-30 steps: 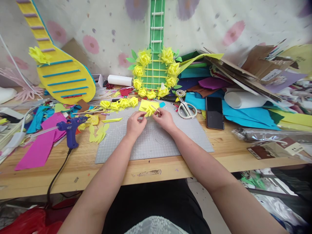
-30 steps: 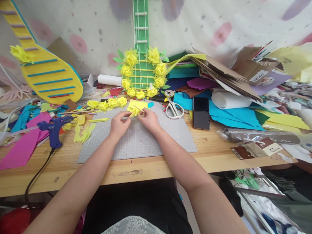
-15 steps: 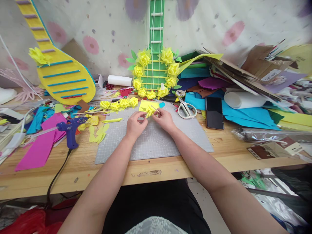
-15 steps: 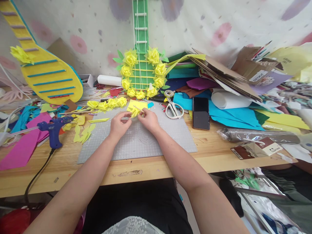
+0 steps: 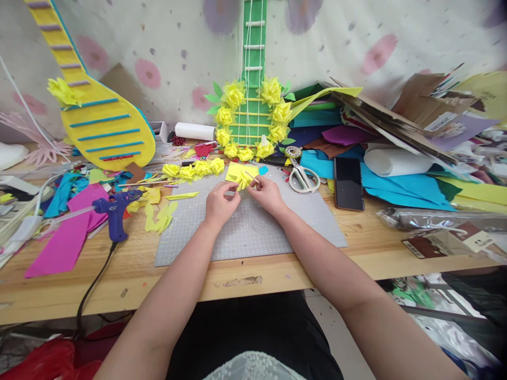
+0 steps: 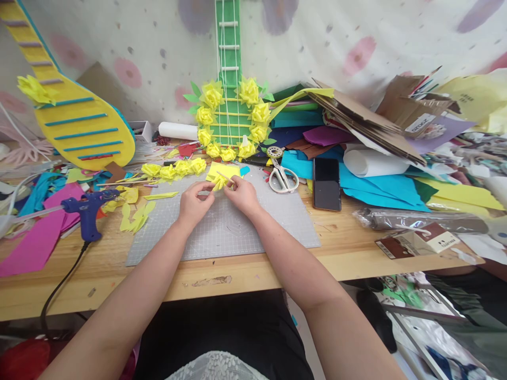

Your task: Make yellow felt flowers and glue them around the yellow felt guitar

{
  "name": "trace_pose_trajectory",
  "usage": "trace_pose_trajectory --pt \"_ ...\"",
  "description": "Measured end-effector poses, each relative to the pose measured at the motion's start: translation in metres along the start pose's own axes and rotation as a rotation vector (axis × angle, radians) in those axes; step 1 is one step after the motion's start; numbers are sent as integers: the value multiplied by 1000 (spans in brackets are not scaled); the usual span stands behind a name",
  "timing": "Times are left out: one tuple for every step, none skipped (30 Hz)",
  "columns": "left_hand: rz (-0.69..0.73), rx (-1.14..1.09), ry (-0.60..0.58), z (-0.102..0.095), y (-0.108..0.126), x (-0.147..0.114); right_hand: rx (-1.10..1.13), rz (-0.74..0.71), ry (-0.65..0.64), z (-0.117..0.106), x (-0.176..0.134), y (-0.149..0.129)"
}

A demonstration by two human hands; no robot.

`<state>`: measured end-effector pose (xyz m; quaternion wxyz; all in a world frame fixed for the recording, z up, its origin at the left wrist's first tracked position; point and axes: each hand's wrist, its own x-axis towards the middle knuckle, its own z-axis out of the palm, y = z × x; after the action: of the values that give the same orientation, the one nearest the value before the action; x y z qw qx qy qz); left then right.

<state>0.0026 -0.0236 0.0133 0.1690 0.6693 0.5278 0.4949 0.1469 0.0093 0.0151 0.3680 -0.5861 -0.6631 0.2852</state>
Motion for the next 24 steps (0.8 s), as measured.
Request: trace_pose_trajectory --pt "-2 4 5 0 0 0 5 -2 -2 0 0 1" --pt "-5 10 7 0 -1 0 9 -2 -4 1 1 2" --pt "-7 18 9 1 -2 1 11 -3 -5 1 1 2" --pt "-8 27 9 1 -3 1 13 -5 -5 1 1 3" --pt "-10 35 8 1 -4 1 14 -9 -6 1 1 3" --pt "-13 42 9 1 -6 2 14 -14 -8 1 1 3" --pt "-18 45 10 1 -8 2 16 -21 -10 1 0 3" --pt "-25 44 13 2 -9 3 17 -26 -13 1 0 3" --pt "-31 42 13 2 -11 4 19 -31 -17 2 0 2" --pt "-37 40 12 2 -12 4 20 -35 -22 2 0 2" --pt "-43 42 12 2 -14 5 20 -40 -28 2 -1 2" --pt "-49 48 15 3 -15 6 20 -46 -34 2 -1 2" --pt "-58 57 20 3 -15 6 18 -52 -42 3 -1 2" --pt "-67 70 29 4 -16 7 13 -58 -51 3 -1 2" --pt "-78 86 41 4 -16 8 3 -58 -59 3 0 1" --pt "-88 100 55 4 -16 8 -12 -52 -62 3 0 1" --pt "-97 112 71 5 -16 9 -30 -44 -57 3 0 0" --pt "-105 119 88 5 -16 9 -49 -39 -44 3 -1 -1" --pt "-113 121 106 5 -16 9 -65 -37 -25 2 -2 -3" --pt "-120 119 124 5 -16 10 -80 -42 -8 2 -3 -6" --pt "-127 114 141 5 -16 10 -99 -50 1 2 -6 -9" --pt "-131 107 154 4 -16 9 -123 -61 -5 2 -8 -13" --pt "-135 101 164 4 -16 9 -158 -70 -29 3 -12 -17" --pt "-141 95 172 4 -17 9 -206 -76 -61 3 -15 -20"
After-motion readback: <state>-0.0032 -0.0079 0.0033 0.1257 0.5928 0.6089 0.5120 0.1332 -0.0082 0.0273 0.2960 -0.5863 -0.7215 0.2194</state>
